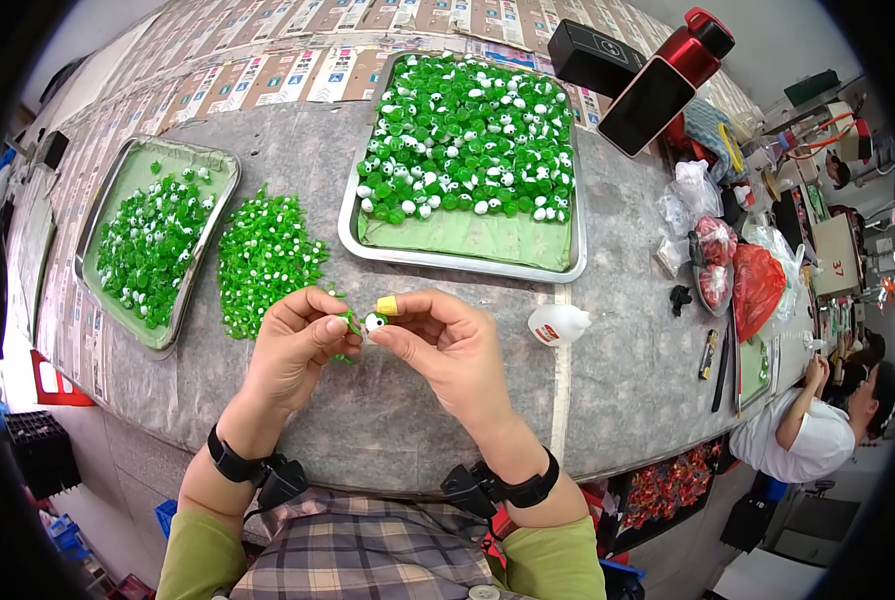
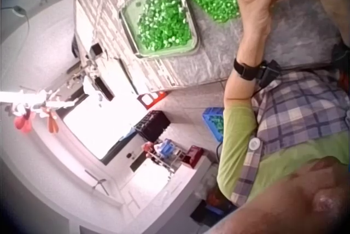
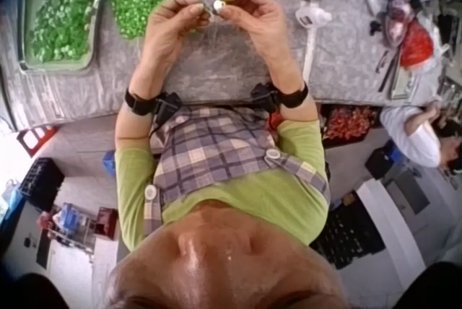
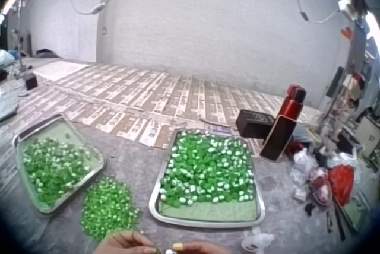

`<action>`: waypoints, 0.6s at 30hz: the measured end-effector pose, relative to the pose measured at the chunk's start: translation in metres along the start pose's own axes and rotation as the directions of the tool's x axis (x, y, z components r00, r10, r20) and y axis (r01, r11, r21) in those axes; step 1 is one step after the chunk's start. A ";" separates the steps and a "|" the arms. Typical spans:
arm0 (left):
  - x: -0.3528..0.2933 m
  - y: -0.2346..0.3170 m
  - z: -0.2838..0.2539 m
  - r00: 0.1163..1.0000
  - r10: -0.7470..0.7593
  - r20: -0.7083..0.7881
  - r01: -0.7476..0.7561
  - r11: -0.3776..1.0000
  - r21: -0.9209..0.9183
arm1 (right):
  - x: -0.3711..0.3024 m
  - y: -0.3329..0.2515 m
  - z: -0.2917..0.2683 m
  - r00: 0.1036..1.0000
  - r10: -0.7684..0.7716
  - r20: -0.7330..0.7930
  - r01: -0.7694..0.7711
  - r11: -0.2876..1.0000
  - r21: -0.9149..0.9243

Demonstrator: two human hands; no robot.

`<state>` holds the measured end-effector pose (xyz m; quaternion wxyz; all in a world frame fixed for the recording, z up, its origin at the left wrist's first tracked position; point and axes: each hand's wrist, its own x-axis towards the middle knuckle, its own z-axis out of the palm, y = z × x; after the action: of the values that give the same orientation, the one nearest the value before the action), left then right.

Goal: The person applies glue from a bottle onto small plastic parts and presses them onto toy figures by hand.

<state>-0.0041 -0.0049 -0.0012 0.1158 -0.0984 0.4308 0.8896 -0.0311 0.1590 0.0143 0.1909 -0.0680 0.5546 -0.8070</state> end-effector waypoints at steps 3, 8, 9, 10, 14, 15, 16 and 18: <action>0.000 -0.001 0.000 1.000 0.015 -0.006 -0.015 0.998 0.066 | 0.000 -0.001 0.003 0.999 -0.049 -0.006 0.048 0.997 -0.056; 0.000 -0.002 0.001 1.000 0.030 -0.009 -0.029 0.995 0.093 | -0.001 -0.002 0.003 0.997 -0.072 0.005 0.072 0.985 -0.157; -0.001 -0.003 0.001 0.993 0.116 0.001 -0.114 0.968 0.223 | -0.001 -0.002 0.003 0.999 -0.042 0.006 0.042 0.981 -0.189; -0.001 -0.003 0.002 0.980 0.199 0.024 -0.195 0.917 0.348 | -0.001 -0.002 0.003 1.000 -0.012 0.005 0.013 0.975 -0.221; -0.002 -0.002 0.004 0.940 0.336 0.053 -0.311 0.787 0.532 | -0.001 0.000 0.002 1.000 0.027 0.004 -0.026 0.990 -0.142; -0.002 -0.001 0.004 0.919 0.382 0.100 -0.362 0.712 0.602 | 0.000 -0.001 0.002 0.998 0.059 0.012 -0.058 0.995 -0.079; -0.002 0.000 0.004 0.894 0.422 0.150 -0.408 0.628 0.663 | 0.001 -0.001 0.001 0.995 0.093 0.023 -0.092 0.996 -0.018; -0.002 0.004 0.004 0.873 0.441 0.210 -0.449 0.555 0.700 | 0.002 -0.001 0.000 0.993 0.110 0.036 -0.108 0.994 -0.034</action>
<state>-0.0037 -0.0045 0.0047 -0.0810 0.0725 0.7586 0.6424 -0.0332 0.1589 0.0151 0.2439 -0.0558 0.5666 -0.7851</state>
